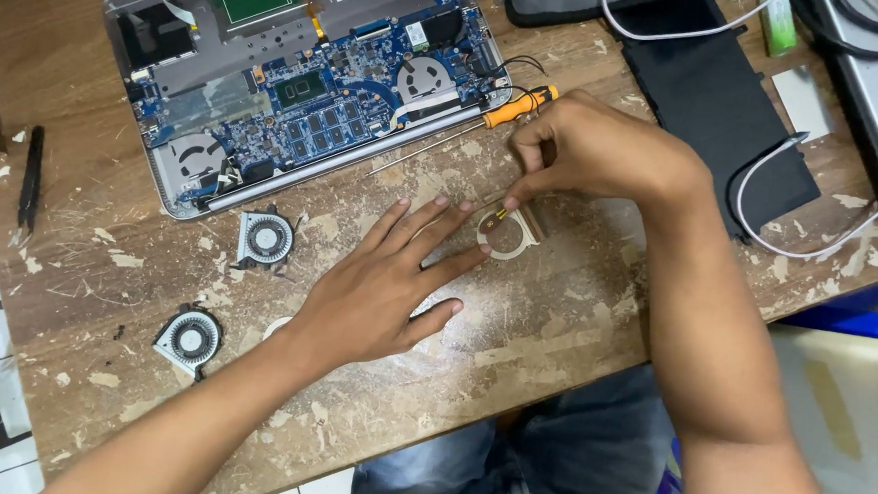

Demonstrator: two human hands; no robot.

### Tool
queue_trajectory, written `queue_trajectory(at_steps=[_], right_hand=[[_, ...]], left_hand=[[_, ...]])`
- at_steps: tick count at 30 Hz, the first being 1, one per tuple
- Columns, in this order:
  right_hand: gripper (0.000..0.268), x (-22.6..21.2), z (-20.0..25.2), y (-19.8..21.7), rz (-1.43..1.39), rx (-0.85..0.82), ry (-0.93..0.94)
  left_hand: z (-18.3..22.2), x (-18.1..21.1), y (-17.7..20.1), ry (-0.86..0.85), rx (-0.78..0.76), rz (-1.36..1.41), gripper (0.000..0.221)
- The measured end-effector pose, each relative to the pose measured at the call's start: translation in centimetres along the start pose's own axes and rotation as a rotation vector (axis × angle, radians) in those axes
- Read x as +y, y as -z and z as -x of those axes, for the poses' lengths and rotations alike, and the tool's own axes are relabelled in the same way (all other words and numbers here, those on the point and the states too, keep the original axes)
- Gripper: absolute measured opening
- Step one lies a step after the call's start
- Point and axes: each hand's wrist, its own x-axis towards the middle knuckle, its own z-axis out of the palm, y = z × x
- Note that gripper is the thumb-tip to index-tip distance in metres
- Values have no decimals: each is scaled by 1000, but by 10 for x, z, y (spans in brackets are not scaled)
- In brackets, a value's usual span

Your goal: Repairing a laptop cooling system by manipulating the fan and heat pipe assembly with a screwdriver.

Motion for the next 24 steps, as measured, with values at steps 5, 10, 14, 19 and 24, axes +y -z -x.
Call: queue_trajectory(at_steps=[5, 10, 14, 19, 24], right_hand=[[51, 11, 4, 8, -50, 11, -41], [51, -2, 3, 4, -109, -9, -44], [49, 16, 3, 6, -54, -4, -15], [51, 18, 0, 2, -17, 18, -18], [51, 10, 2, 1, -86, -23, -16]], left_hand=[[1, -1, -1, -11, 19, 1, 51], [3, -2, -1, -12, 52, 16, 50], [6, -4, -5, -39, 82, 27, 51], [8, -5, -6, -49, 81, 30, 53], [7, -6, -6, -64, 85, 24, 52]])
